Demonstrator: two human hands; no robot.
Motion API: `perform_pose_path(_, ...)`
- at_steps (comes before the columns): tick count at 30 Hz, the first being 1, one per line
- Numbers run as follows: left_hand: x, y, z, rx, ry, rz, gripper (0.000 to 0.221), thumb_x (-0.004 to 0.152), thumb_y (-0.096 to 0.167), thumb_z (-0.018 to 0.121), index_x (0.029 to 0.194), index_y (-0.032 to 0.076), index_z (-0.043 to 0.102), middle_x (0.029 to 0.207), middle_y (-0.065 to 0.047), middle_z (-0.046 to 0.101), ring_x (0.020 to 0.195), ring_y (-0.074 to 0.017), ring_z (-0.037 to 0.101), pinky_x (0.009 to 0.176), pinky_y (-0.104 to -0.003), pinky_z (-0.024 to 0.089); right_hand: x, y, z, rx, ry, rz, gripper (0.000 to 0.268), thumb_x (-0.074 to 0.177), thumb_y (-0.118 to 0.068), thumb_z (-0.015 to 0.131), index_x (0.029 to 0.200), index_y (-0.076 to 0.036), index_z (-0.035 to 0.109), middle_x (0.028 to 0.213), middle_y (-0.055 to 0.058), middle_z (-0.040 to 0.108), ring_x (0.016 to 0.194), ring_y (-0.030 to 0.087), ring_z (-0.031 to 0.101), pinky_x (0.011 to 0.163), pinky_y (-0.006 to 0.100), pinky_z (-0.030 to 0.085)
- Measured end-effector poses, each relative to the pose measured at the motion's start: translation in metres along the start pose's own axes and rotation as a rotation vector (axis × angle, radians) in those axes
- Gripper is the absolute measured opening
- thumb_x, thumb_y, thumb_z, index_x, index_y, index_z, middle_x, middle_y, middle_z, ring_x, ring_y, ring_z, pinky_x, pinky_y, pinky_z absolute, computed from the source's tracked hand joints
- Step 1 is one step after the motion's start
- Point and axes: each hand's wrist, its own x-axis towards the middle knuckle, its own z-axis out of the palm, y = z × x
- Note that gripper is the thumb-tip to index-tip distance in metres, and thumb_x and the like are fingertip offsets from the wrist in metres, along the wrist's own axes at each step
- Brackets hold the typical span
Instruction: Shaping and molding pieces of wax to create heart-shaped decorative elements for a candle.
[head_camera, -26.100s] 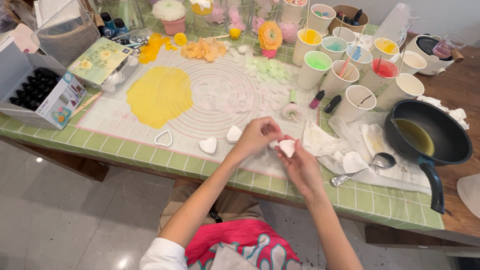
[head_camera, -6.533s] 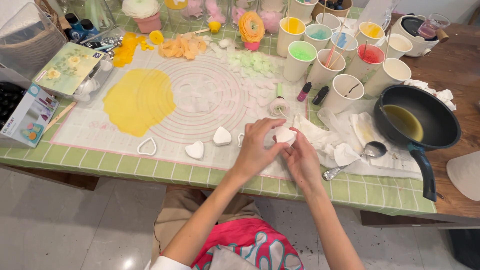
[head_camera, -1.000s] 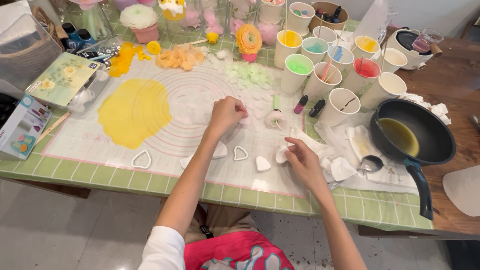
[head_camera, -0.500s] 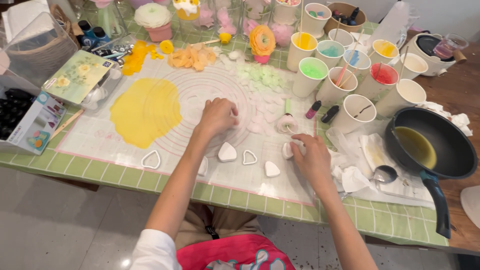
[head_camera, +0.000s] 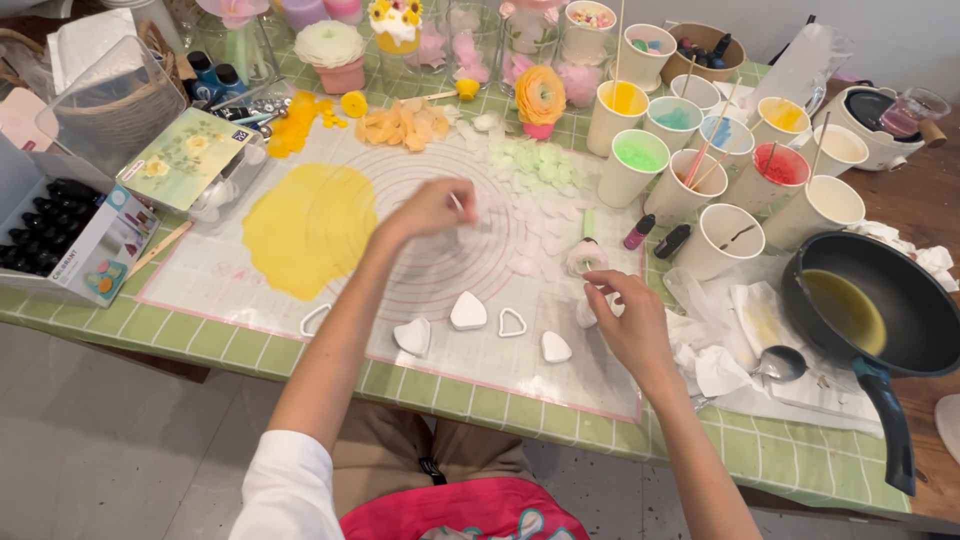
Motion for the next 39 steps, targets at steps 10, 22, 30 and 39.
perform_pose_path(10,-0.019,0.057,-0.103,-0.689,0.469,-0.096,0.013,0.098,0.01,0.071,0.093,0.007,0.059,0.093,-0.003,0.071,0.087,-0.0084,0.071,0.07,-0.029,0.062,0.067,-0.009,0.071,0.395,-0.153,-0.012,0.043,0.097,-0.019,0.069,0.136,-0.008,0.056,0.128,0.016,0.066,0.11,0.024,0.069,0.085,0.035,0.059)
perform_pose_path(22,-0.013,0.141,-0.057,-0.403,0.418,0.142,0.017,0.086,-0.007,0.075,0.091,0.003,0.062,0.085,-0.007,0.07,0.08,-0.0172,0.072,0.073,-0.034,0.061,0.122,-0.046,0.073,1.998,-0.453,0.646,0.087,0.081,-0.075,0.057,0.148,-0.022,0.038,0.145,0.019,0.046,0.131,0.051,0.052,0.108,0.074,0.041)
perform_pose_path(30,-0.013,0.211,-0.014,0.161,0.189,0.376,0.033,0.082,-0.001,0.071,0.113,0.009,0.074,0.098,-0.011,0.076,0.095,-0.0322,0.073,0.081,-0.043,0.058,0.144,0.053,0.07,1.81,-0.25,0.637,0.021,0.099,-0.012,0.05,0.11,-0.001,0.063,0.102,0.016,0.071,0.093,0.026,0.072,0.084,0.042,0.061)
perform_pose_path(39,-0.031,0.269,0.02,0.189,0.424,0.548,0.07,0.085,0.038,0.077,0.148,0.018,0.052,0.16,-0.024,0.033,0.148,-0.0431,0.029,0.116,-0.062,0.02,0.127,0.056,0.017,1.938,-0.152,0.725,0.023,0.099,-0.017,0.05,0.107,-0.003,0.066,0.099,0.012,0.072,0.091,0.024,0.07,0.083,0.038,0.06)
